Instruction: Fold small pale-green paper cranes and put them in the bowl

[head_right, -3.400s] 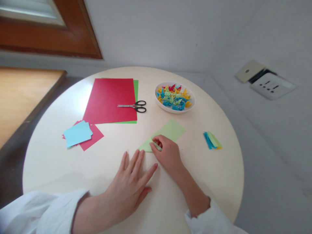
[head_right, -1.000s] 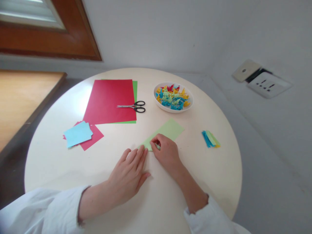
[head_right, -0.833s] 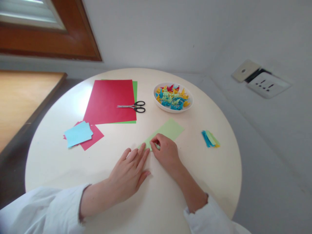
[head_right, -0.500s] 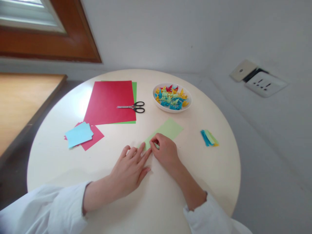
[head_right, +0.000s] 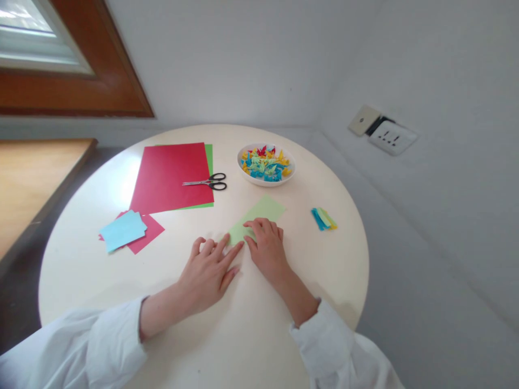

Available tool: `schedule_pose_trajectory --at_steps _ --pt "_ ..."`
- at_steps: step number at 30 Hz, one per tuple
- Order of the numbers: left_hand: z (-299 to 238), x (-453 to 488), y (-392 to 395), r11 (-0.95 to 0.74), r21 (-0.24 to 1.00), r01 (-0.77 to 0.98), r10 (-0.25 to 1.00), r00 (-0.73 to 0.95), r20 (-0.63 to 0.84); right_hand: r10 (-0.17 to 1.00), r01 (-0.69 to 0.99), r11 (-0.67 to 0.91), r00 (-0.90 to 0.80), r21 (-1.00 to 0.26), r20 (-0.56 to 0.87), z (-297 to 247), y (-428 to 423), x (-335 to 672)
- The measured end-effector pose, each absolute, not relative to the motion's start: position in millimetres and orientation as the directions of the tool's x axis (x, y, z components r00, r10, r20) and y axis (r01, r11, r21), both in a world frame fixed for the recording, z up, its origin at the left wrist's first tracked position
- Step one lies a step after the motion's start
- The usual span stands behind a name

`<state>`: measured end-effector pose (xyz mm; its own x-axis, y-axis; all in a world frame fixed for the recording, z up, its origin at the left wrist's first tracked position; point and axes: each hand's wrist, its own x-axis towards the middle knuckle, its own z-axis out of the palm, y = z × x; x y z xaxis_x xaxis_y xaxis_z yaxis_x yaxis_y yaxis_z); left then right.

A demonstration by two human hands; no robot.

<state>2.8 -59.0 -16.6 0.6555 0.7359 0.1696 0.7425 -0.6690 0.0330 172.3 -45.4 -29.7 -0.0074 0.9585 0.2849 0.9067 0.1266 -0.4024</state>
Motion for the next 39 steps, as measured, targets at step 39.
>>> schedule_pose_trajectory --at_steps 39 --pt "-25 -12 -68 -0.695 0.006 0.719 0.681 0.655 0.329 0.910 0.914 0.315 -0.213 -0.256 0.357 -33 -89 173"
